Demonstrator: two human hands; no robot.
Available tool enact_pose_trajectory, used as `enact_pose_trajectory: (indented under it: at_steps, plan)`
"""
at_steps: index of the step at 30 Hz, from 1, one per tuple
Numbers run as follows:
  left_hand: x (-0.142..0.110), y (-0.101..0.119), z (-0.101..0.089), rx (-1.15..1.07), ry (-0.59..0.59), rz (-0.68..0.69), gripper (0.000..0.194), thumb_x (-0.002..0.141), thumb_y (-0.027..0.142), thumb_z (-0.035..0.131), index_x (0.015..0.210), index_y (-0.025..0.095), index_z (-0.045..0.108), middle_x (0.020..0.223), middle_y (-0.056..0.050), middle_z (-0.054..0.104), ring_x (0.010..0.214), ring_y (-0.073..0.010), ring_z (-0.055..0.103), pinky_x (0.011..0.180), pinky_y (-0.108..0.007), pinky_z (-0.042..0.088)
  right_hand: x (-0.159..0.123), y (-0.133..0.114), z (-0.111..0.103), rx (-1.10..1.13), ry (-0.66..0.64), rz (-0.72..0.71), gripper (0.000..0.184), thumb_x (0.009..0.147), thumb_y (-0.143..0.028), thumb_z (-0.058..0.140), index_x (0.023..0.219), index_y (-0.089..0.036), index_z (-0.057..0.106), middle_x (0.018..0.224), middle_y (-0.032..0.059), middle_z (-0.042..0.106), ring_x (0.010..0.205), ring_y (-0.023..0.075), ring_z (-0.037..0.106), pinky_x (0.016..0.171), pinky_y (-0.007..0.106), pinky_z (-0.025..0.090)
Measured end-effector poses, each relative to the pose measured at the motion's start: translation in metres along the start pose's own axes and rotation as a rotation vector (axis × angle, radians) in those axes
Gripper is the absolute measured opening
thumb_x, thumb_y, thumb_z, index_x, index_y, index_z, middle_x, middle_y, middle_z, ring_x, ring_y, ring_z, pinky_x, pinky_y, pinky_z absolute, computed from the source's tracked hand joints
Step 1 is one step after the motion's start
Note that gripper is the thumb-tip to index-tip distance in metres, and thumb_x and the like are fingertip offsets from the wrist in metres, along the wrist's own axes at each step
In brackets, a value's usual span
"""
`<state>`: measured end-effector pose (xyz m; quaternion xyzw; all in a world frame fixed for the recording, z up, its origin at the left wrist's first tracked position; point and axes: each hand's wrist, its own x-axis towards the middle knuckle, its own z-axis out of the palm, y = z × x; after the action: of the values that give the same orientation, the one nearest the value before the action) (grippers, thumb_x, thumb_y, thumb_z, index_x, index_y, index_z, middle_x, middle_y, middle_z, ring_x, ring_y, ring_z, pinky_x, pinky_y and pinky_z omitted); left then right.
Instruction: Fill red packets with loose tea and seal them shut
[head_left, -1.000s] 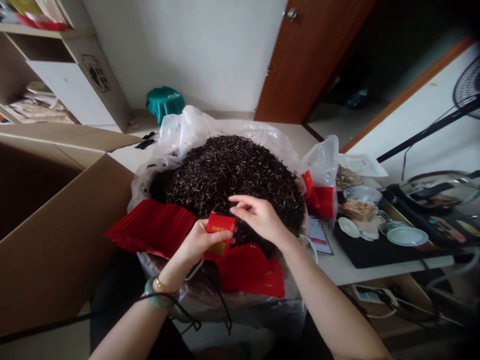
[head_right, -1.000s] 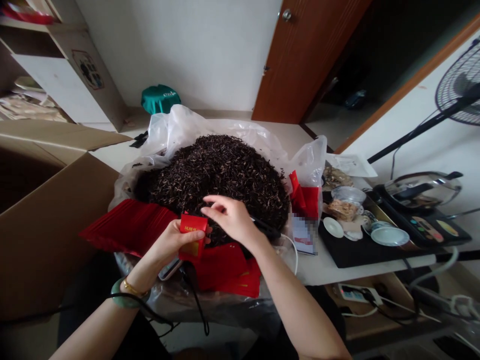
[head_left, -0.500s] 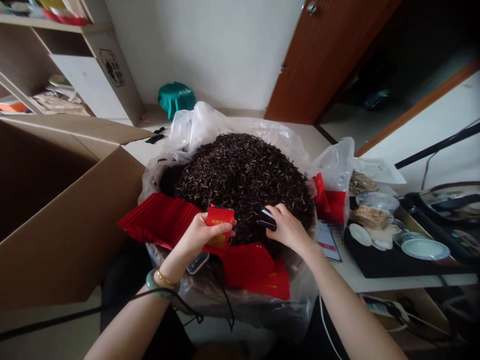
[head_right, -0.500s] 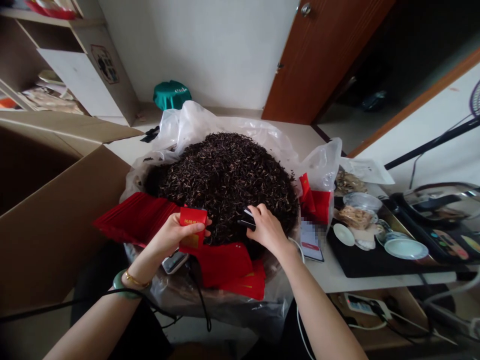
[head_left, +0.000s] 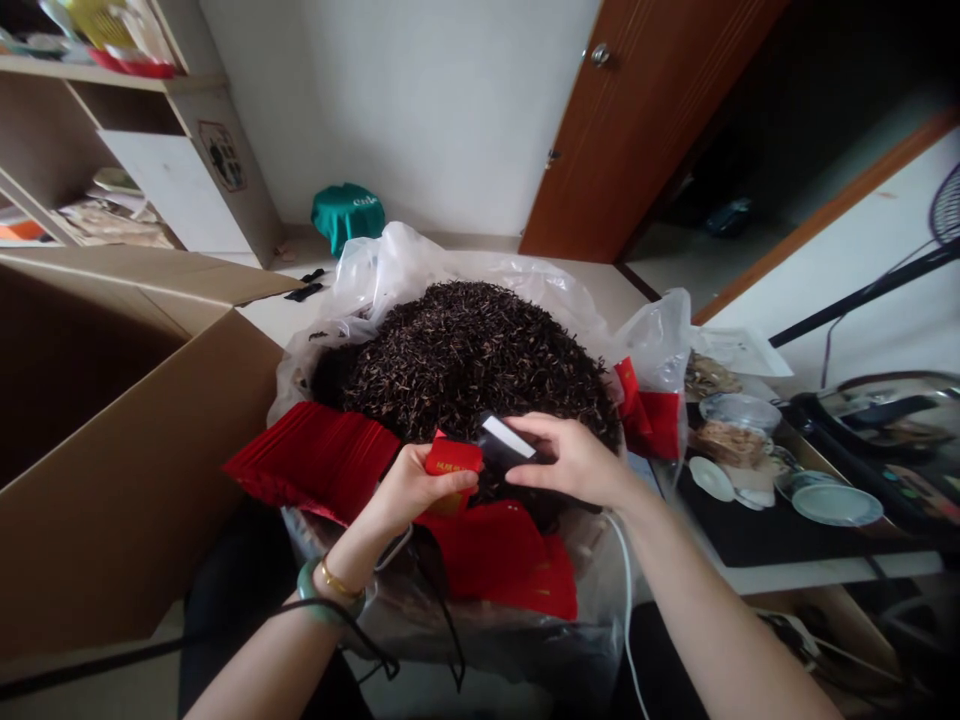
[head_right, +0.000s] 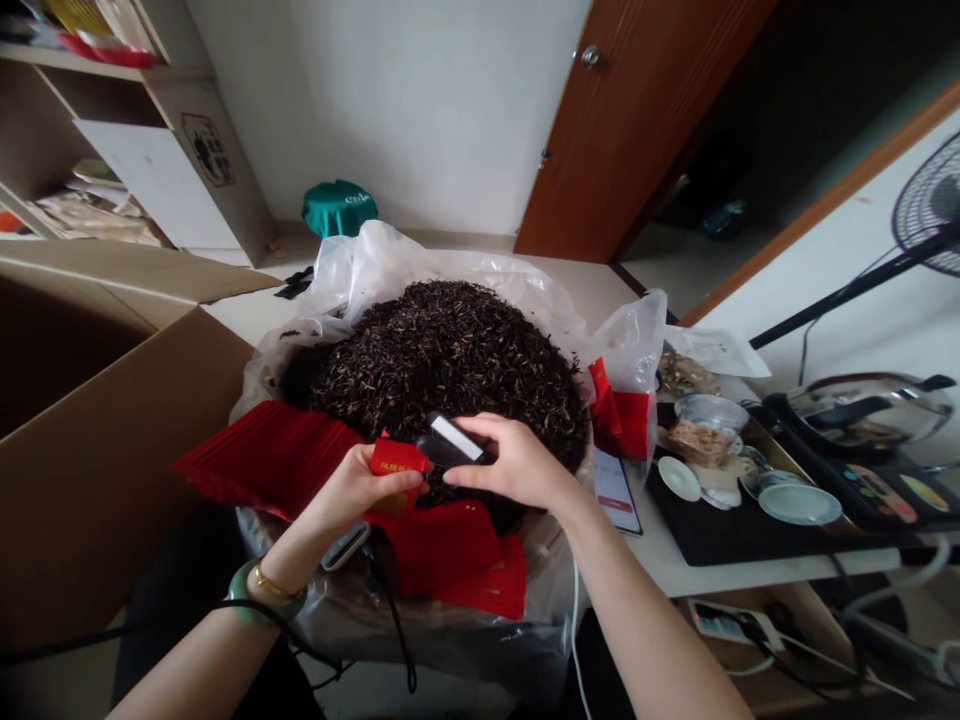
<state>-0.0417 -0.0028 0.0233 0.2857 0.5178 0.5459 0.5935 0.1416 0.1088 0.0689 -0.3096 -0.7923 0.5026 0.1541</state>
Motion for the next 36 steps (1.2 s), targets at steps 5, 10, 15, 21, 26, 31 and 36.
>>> enact_pose_trajectory:
  at_steps: [5,10,15,21,26,31,36]
  plan:
    - [-0.003,0.001,0.007,0.059,-0.046,0.010,0.036,0.045,0.035,0.088,0.068,0.011,0.074,0.059,-0.001,0.067,0.052,-0.0101,0.053,0.052,-0.022,0.043,0.004,-0.027,0.025,-0.203,0.002,-0.071,0.041,0.067,-0.028,0.079,0.106,-0.018,0.070,0.096,0.0054,0.068,0.087,0.0206,0.067,0.079,0.032,0.053]
    - [-0.003,-0.005,0.008,0.055,-0.073,-0.010,0.032,0.047,0.032,0.087,0.058,0.010,0.066,0.050,0.003,0.057,0.046,-0.0056,0.043,0.045,-0.018,0.035,0.006,-0.036,0.032,-0.223,0.032,-0.058,0.028,0.070,-0.019,0.076,0.098,-0.018,0.073,0.091,0.0041,0.071,0.084,0.0187,0.067,0.078,0.030,0.052]
    - [-0.003,-0.007,0.008,0.049,-0.069,-0.050,0.034,0.045,0.031,0.087,0.054,0.011,0.060,0.048,0.004,0.053,0.044,-0.0046,0.040,0.043,-0.017,0.032,0.006,-0.036,0.035,-0.221,0.057,-0.064,0.020,0.073,-0.018,0.073,0.092,-0.018,0.074,0.088,0.0036,0.072,0.080,0.0169,0.067,0.076,0.028,0.051]
    - [-0.003,-0.004,0.010,0.078,-0.057,-0.020,0.033,0.047,0.033,0.085,0.057,0.011,0.062,0.051,0.003,0.056,0.047,-0.0057,0.042,0.045,-0.018,0.035,0.006,-0.037,0.036,-0.274,0.066,-0.074,0.019,0.073,-0.016,0.072,0.092,-0.018,0.073,0.089,0.0036,0.072,0.080,0.0167,0.066,0.075,0.028,0.051]
    - [-0.004,-0.004,0.010,0.105,-0.056,0.010,0.032,0.050,0.035,0.084,0.057,0.012,0.063,0.054,0.002,0.057,0.049,-0.0069,0.044,0.044,-0.018,0.035,0.006,-0.037,0.036,-0.286,0.072,-0.084,0.017,0.074,-0.016,0.071,0.091,-0.018,0.073,0.090,0.0037,0.071,0.080,0.0171,0.066,0.075,0.029,0.051]
    - [-0.005,-0.001,0.012,0.123,-0.043,0.005,0.035,0.050,0.039,0.083,0.056,0.012,0.062,0.053,0.002,0.056,0.048,-0.0070,0.043,0.043,-0.018,0.034,0.006,-0.038,0.036,-0.299,0.071,-0.091,0.017,0.074,-0.015,0.071,0.091,-0.018,0.073,0.089,0.0037,0.072,0.080,0.0170,0.066,0.076,0.029,0.050]
    - [-0.005,-0.003,0.011,0.122,-0.038,-0.017,0.036,0.050,0.039,0.083,0.055,0.012,0.059,0.048,0.004,0.051,0.044,-0.0050,0.039,0.042,-0.018,0.032,0.006,-0.037,0.036,-0.300,0.072,-0.077,0.018,0.074,-0.015,0.071,0.091,-0.017,0.073,0.089,0.0037,0.072,0.080,0.0173,0.066,0.076,0.029,0.051]
